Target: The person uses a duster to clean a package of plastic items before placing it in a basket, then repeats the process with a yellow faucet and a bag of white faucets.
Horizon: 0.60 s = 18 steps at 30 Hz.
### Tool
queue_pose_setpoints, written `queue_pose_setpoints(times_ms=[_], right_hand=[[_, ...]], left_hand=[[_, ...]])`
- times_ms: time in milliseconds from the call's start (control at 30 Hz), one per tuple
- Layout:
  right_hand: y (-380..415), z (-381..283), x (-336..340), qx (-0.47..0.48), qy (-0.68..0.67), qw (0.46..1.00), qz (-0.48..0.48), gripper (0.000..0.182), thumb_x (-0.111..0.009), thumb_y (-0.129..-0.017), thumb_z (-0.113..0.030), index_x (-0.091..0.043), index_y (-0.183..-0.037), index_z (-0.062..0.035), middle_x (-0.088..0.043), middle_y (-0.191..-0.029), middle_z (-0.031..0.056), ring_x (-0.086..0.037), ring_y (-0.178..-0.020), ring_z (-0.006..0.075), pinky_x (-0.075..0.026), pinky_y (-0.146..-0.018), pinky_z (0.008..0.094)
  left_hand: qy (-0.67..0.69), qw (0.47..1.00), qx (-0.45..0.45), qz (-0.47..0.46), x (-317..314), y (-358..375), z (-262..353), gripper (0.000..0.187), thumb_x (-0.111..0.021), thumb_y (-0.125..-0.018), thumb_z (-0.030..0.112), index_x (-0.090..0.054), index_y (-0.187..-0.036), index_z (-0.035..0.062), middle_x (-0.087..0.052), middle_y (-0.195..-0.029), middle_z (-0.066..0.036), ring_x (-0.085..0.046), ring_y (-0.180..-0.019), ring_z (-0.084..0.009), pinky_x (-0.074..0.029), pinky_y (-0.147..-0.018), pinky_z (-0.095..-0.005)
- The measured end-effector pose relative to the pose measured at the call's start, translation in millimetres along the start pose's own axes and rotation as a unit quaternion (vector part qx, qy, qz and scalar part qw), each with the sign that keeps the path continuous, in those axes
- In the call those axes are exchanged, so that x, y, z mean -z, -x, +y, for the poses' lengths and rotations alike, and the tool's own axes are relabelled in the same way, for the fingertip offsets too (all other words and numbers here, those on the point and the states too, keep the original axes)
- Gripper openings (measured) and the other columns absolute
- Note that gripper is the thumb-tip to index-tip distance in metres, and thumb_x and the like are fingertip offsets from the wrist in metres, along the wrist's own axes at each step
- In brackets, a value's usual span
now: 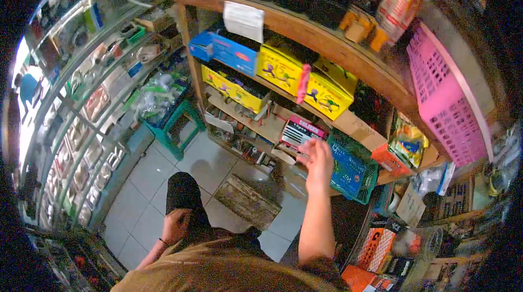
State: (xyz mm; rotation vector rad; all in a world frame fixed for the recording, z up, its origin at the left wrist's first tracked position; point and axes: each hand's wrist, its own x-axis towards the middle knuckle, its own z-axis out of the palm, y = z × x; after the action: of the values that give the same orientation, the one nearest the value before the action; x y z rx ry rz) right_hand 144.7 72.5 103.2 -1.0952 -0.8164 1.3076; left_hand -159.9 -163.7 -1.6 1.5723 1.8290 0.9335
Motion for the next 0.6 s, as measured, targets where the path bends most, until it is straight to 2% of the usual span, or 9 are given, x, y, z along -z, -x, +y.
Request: queue_pose_setpoints(times_ms=[67,200,267,333,400,467,533,567,600], right_hand=[[-33,-8,-17,-0.018,0.008,1.000,0.016,0.038,-0.047,-0.083,-0.040,-0.048,-0.102,-0.0072,-0.055,-0.089,0.0051,-0.057,-0.079,0.0187,-0.047,-0.063,0.0303],[-84,-24,-72,-0.001,0.067,0.997,0.029,0.062,-0.051,-0.074,-0.057,-0.042,-0.111,-0.0077,-0.056,-0.090,0.0085,-0.059,-0.078,0.0219,-0.050,-0.057,0.0335],[-97,-37,-99,-0.040,0.075,0.996,0.040,0.067,-0.053,-0.071,-0.060,-0.042,-0.113,-0.0085,-0.056,-0.088,0.0081,-0.060,-0.070,0.0227,-0.051,-0.053,0.0348],[-114,-38,-118,-0.063,0.116,0.988,0.081,0.061,-0.056,-0.072,-0.056,-0.043,-0.112,-0.0116,-0.056,-0.079,0.0058,-0.057,-0.057,0.0201,-0.049,-0.048,0.0326],[-147,-22,-97,-0.073,0.096,0.991,0.062,0.046,-0.059,-0.074,-0.047,-0.048,-0.105,-0.0145,-0.053,-0.070,0.0032,-0.053,-0.050,0.0166,-0.045,-0.044,0.0300],[-121,-24,-134,-0.060,0.070,0.994,0.053,0.031,-0.059,-0.077,-0.039,-0.050,-0.096,-0.0152,-0.049,-0.063,0.0021,-0.047,-0.045,0.0145,-0.043,-0.044,0.0286],[-112,-11,-137,-0.077,0.010,0.995,0.058,0.025,-0.057,-0.078,-0.031,-0.051,-0.092,-0.0121,-0.048,-0.062,0.0019,-0.049,-0.050,0.0159,-0.044,-0.049,0.0300],[-93,-3,-150,-0.069,0.041,0.995,0.053,0.019,-0.055,-0.077,-0.027,-0.051,-0.086,-0.0110,-0.048,-0.061,0.0013,-0.048,-0.051,0.0161,-0.044,-0.052,0.0291],[-68,6,-172,-0.057,0.072,0.995,0.047,0.013,-0.054,-0.076,-0.023,-0.052,-0.080,-0.0100,-0.048,-0.060,0.0007,-0.048,-0.053,0.0162,-0.045,-0.054,0.0283]], left_hand=[[0.007,0.999,0.002,0.048,13,-10,-14,0.016,-0.054,-0.077,0.009,-0.059,-0.090,0.0026,-0.060,-0.087,-0.016,-0.058,-0.080,-0.0305,-0.046,-0.070,-0.0343],[0.000,1.000,0.020,-0.019,56,-55,-79,0.021,-0.052,-0.079,0.016,-0.058,-0.094,0.0029,-0.059,-0.089,-0.016,-0.057,-0.081,-0.0314,-0.046,-0.071,-0.0364],[-0.068,0.995,-0.045,-0.052,86,-97,-126,0.026,-0.051,-0.080,0.023,-0.057,-0.099,0.0051,-0.058,-0.091,-0.015,-0.056,-0.082,-0.0325,-0.045,-0.072,-0.0385],[-0.084,0.995,-0.026,-0.052,127,-136,-145,0.028,-0.051,-0.080,0.025,-0.056,-0.099,0.0060,-0.058,-0.091,-0.015,-0.056,-0.082,-0.0327,-0.045,-0.072,-0.0392],[-0.098,0.992,0.017,-0.080,162,-167,-168,0.027,-0.051,-0.080,0.026,-0.056,-0.098,0.0077,-0.058,-0.092,-0.015,-0.056,-0.083,-0.0331,-0.045,-0.072,-0.0401],[-0.079,0.993,0.022,-0.088,184,-204,-202,0.024,-0.052,-0.079,0.026,-0.057,-0.095,0.0085,-0.058,-0.092,-0.014,-0.056,-0.083,-0.0335,-0.045,-0.071,-0.0407],[-0.055,0.991,0.056,-0.112,196,-236,-248,0.025,-0.053,-0.078,0.026,-0.058,-0.094,0.0082,-0.059,-0.089,-0.014,-0.055,-0.082,-0.0339,-0.045,-0.071,-0.0413],[-0.051,0.984,0.096,-0.140,202,-252,-266,0.025,-0.053,-0.077,0.027,-0.058,-0.093,0.0080,-0.059,-0.087,-0.014,-0.055,-0.082,-0.0341,-0.045,-0.071,-0.0415],[-0.039,0.989,0.098,-0.106,212,-262,-274,0.026,-0.053,-0.076,0.027,-0.058,-0.093,0.0069,-0.059,-0.085,-0.014,-0.055,-0.082,-0.0343,-0.045,-0.071,-0.0412]])
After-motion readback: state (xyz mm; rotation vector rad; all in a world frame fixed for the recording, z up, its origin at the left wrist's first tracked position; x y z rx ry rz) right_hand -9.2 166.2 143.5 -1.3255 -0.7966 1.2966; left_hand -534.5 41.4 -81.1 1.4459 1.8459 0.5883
